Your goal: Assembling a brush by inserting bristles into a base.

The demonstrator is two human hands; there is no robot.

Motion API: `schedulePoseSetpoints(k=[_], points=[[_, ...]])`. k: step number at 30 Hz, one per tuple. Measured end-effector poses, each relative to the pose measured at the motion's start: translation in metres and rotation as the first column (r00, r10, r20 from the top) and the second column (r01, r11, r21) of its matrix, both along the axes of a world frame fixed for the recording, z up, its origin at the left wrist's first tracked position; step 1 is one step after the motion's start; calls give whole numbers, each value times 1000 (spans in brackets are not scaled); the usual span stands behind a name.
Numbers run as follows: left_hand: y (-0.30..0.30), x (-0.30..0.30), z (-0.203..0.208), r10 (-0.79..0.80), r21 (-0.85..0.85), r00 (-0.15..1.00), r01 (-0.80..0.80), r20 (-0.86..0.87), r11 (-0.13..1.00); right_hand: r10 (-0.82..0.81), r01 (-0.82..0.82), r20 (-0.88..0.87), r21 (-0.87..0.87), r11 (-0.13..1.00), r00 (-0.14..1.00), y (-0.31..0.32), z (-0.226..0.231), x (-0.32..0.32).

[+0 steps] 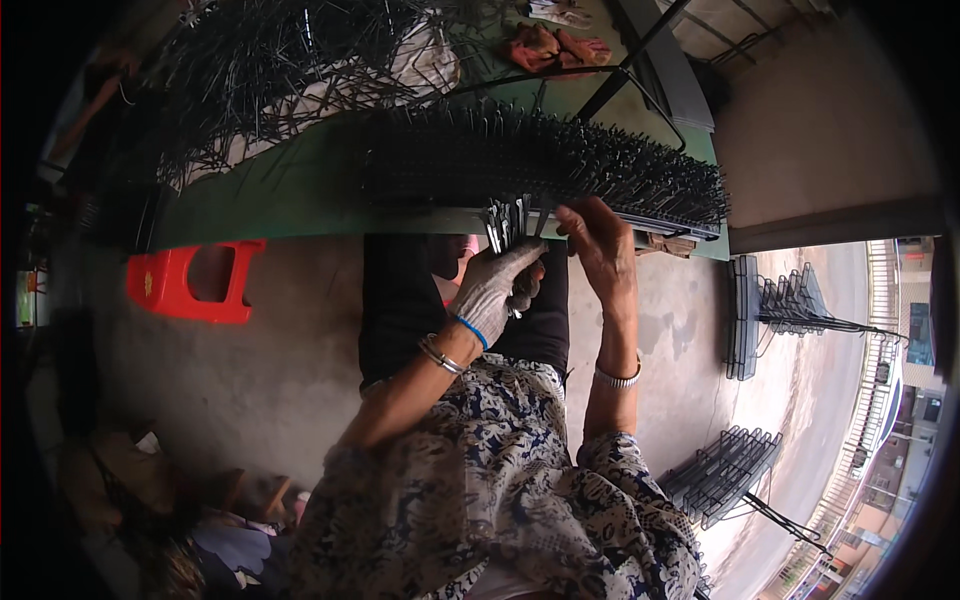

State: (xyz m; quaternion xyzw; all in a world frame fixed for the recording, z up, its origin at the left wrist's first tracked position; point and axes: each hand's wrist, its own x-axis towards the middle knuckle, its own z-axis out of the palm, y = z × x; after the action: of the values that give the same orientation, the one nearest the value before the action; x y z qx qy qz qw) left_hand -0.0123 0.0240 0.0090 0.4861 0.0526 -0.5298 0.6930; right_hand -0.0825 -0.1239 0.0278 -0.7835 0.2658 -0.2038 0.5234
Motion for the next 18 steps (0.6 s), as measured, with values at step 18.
schedulePoseSetpoints(k=[18], points=[[-5,2,3,155,-48,985,-152,72,987,70,-92,136,167,982,988,11,-2,24]])
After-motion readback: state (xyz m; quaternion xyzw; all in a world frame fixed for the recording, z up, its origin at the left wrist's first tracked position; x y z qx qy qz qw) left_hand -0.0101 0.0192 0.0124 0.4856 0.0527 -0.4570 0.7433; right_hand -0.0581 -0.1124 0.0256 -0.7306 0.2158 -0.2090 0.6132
